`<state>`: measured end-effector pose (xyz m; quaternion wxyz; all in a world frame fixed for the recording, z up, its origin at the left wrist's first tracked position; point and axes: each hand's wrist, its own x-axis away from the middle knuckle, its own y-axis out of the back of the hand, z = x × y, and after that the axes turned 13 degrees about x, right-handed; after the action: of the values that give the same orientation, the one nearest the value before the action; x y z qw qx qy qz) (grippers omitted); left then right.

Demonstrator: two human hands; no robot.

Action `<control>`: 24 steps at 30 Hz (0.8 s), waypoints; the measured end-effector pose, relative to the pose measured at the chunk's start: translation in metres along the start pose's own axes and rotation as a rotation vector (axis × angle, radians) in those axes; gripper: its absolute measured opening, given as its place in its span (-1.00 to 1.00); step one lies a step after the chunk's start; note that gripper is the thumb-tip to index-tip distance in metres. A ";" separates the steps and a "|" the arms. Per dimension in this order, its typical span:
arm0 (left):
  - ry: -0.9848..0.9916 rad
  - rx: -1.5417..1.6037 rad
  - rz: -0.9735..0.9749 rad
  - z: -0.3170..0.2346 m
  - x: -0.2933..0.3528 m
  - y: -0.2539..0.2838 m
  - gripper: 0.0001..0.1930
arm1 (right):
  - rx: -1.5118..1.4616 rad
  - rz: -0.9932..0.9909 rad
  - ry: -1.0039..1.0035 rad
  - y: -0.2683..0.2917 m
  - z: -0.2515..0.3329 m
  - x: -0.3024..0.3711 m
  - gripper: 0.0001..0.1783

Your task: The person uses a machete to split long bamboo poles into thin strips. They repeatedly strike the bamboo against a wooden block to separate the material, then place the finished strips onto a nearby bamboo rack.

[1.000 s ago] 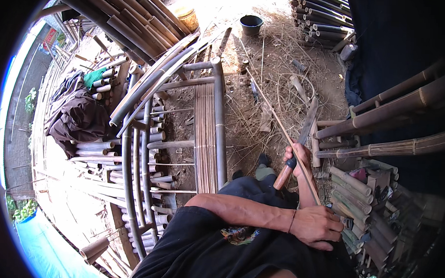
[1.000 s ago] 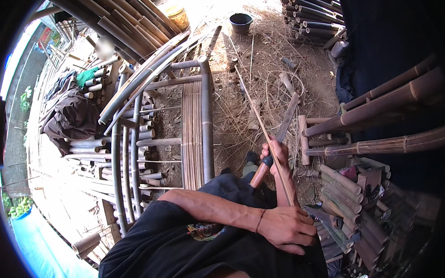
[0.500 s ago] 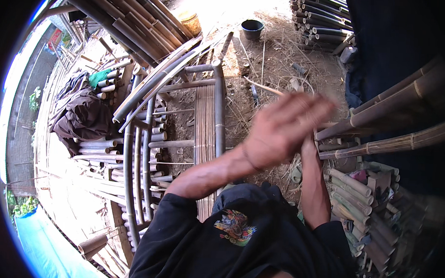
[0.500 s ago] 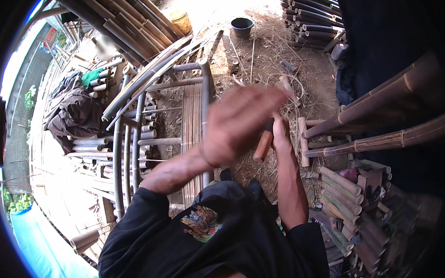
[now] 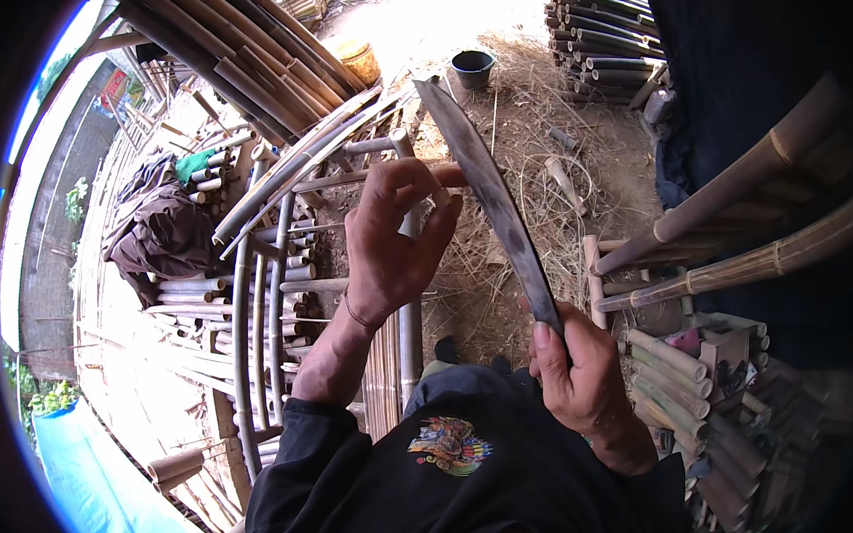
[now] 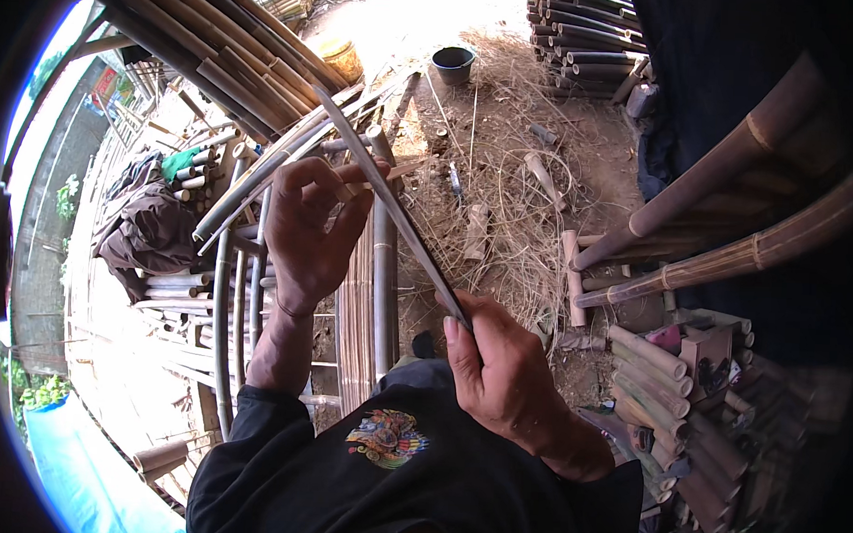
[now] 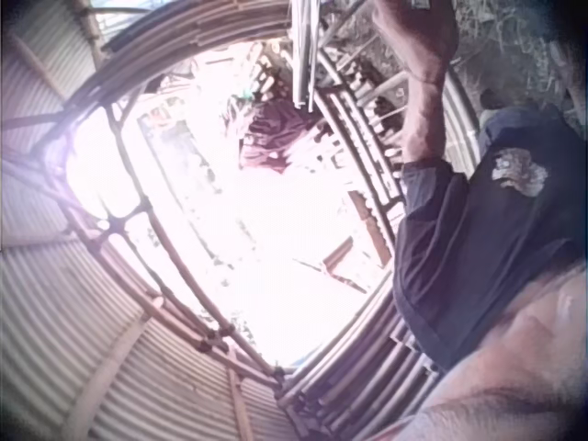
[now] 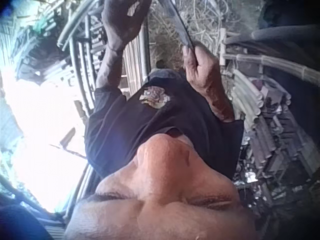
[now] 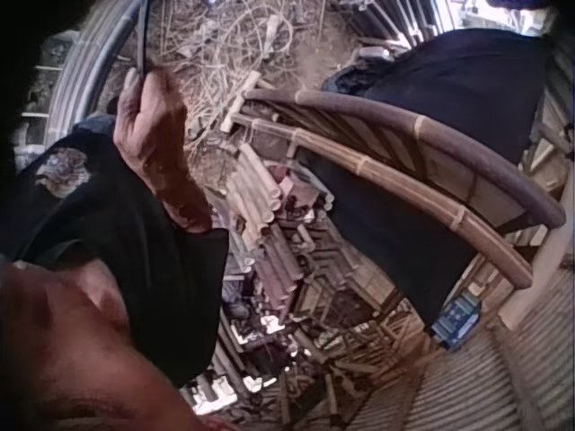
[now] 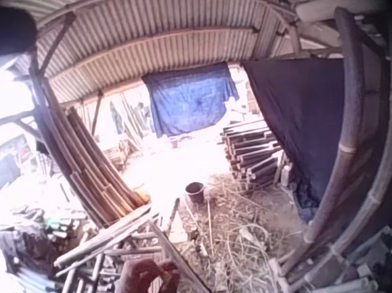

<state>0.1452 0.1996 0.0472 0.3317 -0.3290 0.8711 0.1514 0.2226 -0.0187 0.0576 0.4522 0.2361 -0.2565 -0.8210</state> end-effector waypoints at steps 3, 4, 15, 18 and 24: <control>-0.014 -0.049 -0.003 -0.001 0.010 -0.014 -0.69 | 0.017 0.014 -0.007 0.008 0.000 0.006 -0.78; -0.012 -0.067 -0.003 -0.001 0.014 -0.018 -0.69 | 0.022 0.010 0.008 0.009 -0.002 0.007 -0.78; -0.073 -0.145 0.017 0.002 0.027 -0.047 -0.68 | 0.010 0.037 -0.017 0.020 -0.016 0.019 -0.77; -0.064 -0.131 0.033 0.002 0.024 -0.053 -0.68 | 0.041 0.018 -0.017 0.022 -0.022 0.019 -0.79; 0.043 -0.327 0.014 -0.020 0.010 -0.055 -0.63 | 0.317 -0.104 0.090 0.032 -0.022 0.001 -0.79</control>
<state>0.1670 0.1446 0.0521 0.2539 -0.3757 0.8441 0.2861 0.2560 -0.0392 0.0611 0.3774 0.3537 -0.3498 -0.7811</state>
